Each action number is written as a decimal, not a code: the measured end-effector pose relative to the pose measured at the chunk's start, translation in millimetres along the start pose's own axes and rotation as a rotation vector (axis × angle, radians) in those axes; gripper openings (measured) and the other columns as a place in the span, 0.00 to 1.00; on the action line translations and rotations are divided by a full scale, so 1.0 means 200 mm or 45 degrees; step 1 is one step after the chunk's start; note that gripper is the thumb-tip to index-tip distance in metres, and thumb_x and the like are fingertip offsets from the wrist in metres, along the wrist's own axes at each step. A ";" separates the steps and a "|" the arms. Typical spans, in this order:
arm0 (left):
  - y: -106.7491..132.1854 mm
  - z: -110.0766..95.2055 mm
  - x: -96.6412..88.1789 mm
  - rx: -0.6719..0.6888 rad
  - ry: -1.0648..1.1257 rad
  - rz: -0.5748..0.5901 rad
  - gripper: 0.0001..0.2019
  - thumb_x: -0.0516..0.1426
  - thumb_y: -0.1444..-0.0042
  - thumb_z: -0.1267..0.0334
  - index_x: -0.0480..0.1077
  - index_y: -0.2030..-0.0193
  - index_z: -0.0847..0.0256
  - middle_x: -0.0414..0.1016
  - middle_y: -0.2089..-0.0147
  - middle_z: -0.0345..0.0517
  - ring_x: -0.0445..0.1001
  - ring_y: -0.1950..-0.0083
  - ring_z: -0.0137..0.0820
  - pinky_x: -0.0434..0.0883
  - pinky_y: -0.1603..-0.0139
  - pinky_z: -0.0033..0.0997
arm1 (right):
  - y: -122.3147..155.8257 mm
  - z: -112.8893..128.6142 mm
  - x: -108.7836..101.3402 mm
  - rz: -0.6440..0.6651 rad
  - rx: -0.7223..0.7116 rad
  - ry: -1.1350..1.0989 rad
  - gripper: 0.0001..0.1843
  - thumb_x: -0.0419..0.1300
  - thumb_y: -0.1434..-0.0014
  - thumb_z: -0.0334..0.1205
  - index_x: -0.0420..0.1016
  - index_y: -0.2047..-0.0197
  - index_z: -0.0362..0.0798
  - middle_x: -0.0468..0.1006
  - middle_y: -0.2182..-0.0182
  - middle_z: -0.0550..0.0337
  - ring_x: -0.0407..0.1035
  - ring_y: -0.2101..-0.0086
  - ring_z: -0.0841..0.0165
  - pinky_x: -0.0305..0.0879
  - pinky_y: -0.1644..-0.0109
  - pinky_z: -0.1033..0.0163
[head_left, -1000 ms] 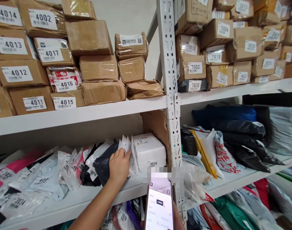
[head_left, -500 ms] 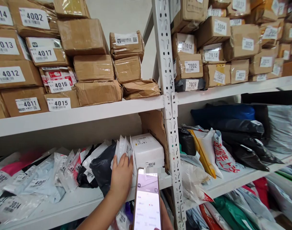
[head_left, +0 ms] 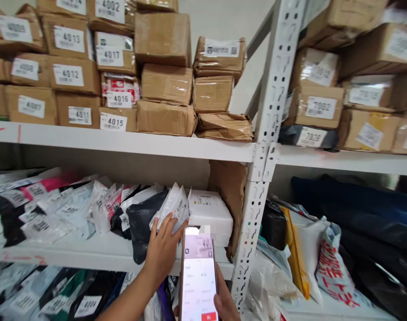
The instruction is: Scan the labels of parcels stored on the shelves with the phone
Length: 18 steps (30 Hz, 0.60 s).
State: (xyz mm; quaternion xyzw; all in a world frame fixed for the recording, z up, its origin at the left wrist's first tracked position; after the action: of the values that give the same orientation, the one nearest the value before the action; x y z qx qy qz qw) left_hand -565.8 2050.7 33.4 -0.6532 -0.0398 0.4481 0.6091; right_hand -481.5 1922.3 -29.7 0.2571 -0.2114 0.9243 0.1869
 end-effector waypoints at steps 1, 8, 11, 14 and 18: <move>0.01 0.00 -0.01 -0.006 0.024 -0.019 0.20 0.52 0.42 0.69 0.70 0.45 0.50 0.73 0.46 0.48 0.61 0.36 0.41 0.49 0.34 0.50 | -0.01 0.01 0.01 0.065 0.078 0.023 0.39 0.67 0.55 0.59 0.66 0.43 0.52 0.77 0.50 0.48 0.74 0.56 0.47 0.73 0.57 0.45; 0.03 0.00 -0.01 -0.004 0.055 -0.028 0.19 0.50 0.41 0.61 0.70 0.45 0.62 0.72 0.45 0.56 0.59 0.36 0.43 0.50 0.35 0.49 | -0.05 0.13 0.16 0.365 0.353 0.030 0.52 0.64 0.50 0.61 0.43 0.33 0.49 0.79 0.54 0.45 0.78 0.67 0.51 0.74 0.66 0.47; 0.04 0.00 0.01 -0.008 0.021 -0.054 0.21 0.49 0.41 0.61 0.68 0.42 0.63 0.71 0.43 0.57 0.59 0.36 0.43 0.51 0.35 0.49 | -0.05 0.19 0.18 0.387 0.350 0.092 0.50 0.62 0.49 0.62 0.44 0.32 0.51 0.78 0.53 0.46 0.78 0.69 0.53 0.74 0.63 0.46; 0.04 -0.01 0.01 -0.030 0.028 -0.067 0.22 0.49 0.41 0.61 0.67 0.41 0.62 0.70 0.42 0.57 0.60 0.37 0.45 0.53 0.36 0.50 | -0.04 0.23 0.19 0.394 0.320 0.090 0.50 0.62 0.49 0.63 0.44 0.32 0.49 0.77 0.51 0.44 0.78 0.69 0.54 0.74 0.63 0.46; 0.03 0.00 -0.01 -0.120 0.132 0.003 0.22 0.48 0.41 0.59 0.66 0.41 0.61 0.69 0.41 0.55 0.62 0.37 0.46 0.54 0.35 0.50 | -0.03 0.23 0.19 0.355 0.423 0.069 0.51 0.64 0.50 0.62 0.44 0.32 0.52 0.77 0.50 0.46 0.78 0.67 0.53 0.75 0.64 0.48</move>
State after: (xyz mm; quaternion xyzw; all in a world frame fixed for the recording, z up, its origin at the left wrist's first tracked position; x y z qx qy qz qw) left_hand -569.2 2047.9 29.4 -0.7036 -0.0284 0.4120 0.5783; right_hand -490.6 1913.0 28.4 0.2276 -0.0845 0.9699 0.0178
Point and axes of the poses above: each hand's wrist, its own y-axis away from the middle knuckle, its own x-axis out of the palm, z = x × y, the point moved 6 cm from there along -y, towards the middle knuckle
